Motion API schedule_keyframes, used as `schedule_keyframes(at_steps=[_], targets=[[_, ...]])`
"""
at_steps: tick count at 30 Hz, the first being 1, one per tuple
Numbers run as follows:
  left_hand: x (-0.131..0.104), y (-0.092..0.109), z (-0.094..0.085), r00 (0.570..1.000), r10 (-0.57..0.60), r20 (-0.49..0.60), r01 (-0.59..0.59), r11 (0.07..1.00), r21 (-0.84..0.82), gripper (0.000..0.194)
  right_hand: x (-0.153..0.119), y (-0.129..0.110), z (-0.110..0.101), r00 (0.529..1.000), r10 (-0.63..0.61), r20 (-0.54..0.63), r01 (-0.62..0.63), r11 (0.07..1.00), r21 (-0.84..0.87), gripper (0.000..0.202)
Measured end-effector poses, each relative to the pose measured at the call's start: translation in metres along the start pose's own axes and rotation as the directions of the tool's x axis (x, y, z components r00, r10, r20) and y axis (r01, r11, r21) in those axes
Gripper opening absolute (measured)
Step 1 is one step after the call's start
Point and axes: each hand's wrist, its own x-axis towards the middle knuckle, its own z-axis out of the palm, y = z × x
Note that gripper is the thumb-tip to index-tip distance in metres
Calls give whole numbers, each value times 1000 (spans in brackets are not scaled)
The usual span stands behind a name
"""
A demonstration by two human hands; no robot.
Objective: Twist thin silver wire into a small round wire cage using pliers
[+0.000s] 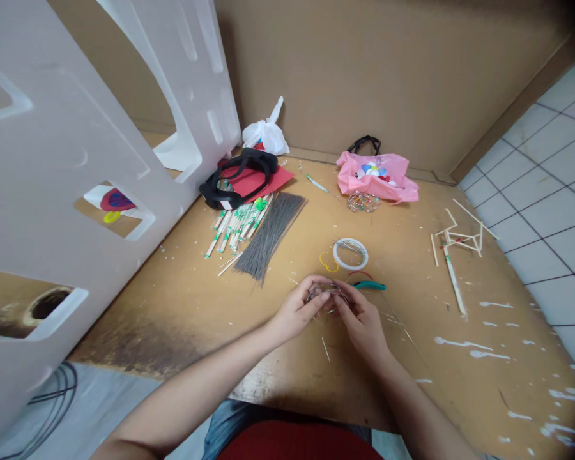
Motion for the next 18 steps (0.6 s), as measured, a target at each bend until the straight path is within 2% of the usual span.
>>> schedule_keyframes(at_steps=[4, 8, 13, 18], targets=[[3, 1, 0, 999, -12, 34, 15, 997, -80, 38, 1, -6, 1, 994, 105, 39, -109, 985, 137, 32], [0, 1, 2, 1000, 2, 28, 0, 996, -85, 37, 2, -8, 3, 995, 102, 8, -103, 985, 136, 34], [-2, 1, 1, 1000, 16, -8, -16, 996, -83, 33, 1, -2, 9, 980, 90, 180, -119, 980, 158, 34], [6, 1, -5, 999, -40, -36, 32, 980, -197, 33, -2, 1, 9, 973, 111, 204, -155, 965, 211, 51]])
